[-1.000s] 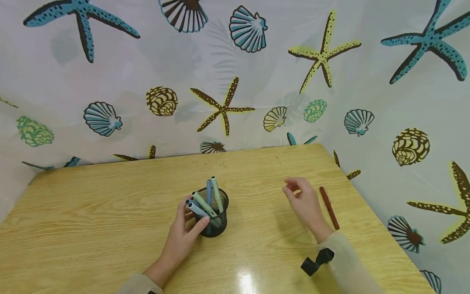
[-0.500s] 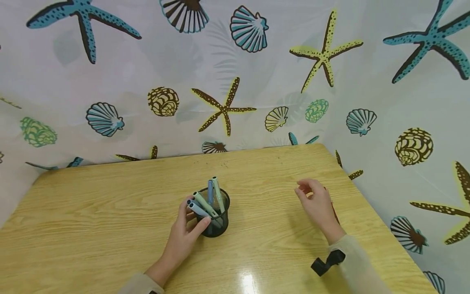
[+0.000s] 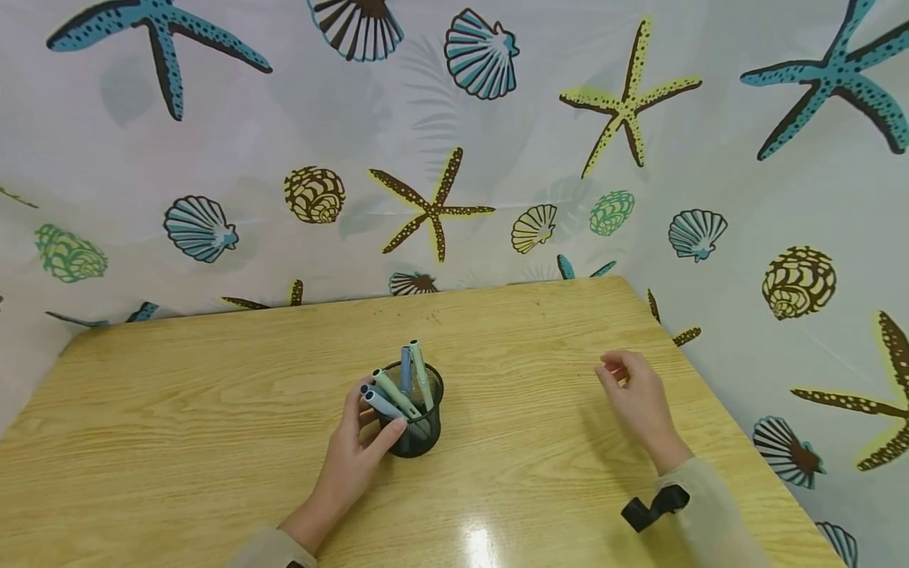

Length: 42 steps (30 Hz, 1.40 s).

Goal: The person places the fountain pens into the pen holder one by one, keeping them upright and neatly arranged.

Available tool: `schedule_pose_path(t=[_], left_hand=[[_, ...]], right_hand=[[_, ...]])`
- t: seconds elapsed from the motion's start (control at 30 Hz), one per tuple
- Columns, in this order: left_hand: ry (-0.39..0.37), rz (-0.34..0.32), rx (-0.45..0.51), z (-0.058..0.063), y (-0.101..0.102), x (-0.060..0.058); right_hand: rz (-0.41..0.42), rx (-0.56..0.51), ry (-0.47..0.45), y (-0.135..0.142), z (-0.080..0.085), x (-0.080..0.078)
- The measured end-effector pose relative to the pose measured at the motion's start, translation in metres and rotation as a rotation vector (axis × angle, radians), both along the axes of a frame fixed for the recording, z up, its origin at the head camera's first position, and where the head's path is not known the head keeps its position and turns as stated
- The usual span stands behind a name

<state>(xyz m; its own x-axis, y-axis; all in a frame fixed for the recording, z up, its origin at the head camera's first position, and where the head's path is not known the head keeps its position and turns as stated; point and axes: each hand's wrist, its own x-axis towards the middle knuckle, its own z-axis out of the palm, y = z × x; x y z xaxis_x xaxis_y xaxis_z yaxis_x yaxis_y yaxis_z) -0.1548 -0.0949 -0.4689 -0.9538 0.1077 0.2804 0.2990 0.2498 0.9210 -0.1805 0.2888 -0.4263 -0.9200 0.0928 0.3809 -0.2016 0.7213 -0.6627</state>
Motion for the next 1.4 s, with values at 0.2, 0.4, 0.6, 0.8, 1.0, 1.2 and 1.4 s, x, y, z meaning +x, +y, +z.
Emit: schedule_pose_path(t=[0.2, 0.4, 0.6, 0.8, 1.0, 1.2, 1.4], left_hand=[[-0.009, 0.002, 0.005, 0.0, -0.001, 0.0], [0.005, 0.01, 0.002, -0.001, 0.0, 0.0], [0.014, 0.007, 0.0, -0.001, 0.0, -0.001], [0.018, 0.006, 0.001, -0.001, -0.001, -0.002], [0.023, 0.004, 0.006, 0.0, 0.0, -0.001], [0.022, 0.008, 0.007, 0.001, 0.001, 0.0], [0.015, 0.006, 0.011, 0.001, 0.002, 0.0]], right_hand=[[-0.011, 0.033, -0.024, 0.009, -0.003, 0.0], [-0.065, 0.089, -0.074, 0.016, -0.007, 0.0], [-0.126, 0.088, -0.129, 0.023, -0.007, -0.001], [-0.164, 0.114, -0.169, 0.029, -0.008, -0.002], [-0.201, 0.151, -0.244, 0.034, -0.011, -0.001], [-0.231, 0.16, -0.295, 0.036, -0.014, -0.004], [-0.262, 0.196, -0.341, 0.038, -0.022, -0.007]])
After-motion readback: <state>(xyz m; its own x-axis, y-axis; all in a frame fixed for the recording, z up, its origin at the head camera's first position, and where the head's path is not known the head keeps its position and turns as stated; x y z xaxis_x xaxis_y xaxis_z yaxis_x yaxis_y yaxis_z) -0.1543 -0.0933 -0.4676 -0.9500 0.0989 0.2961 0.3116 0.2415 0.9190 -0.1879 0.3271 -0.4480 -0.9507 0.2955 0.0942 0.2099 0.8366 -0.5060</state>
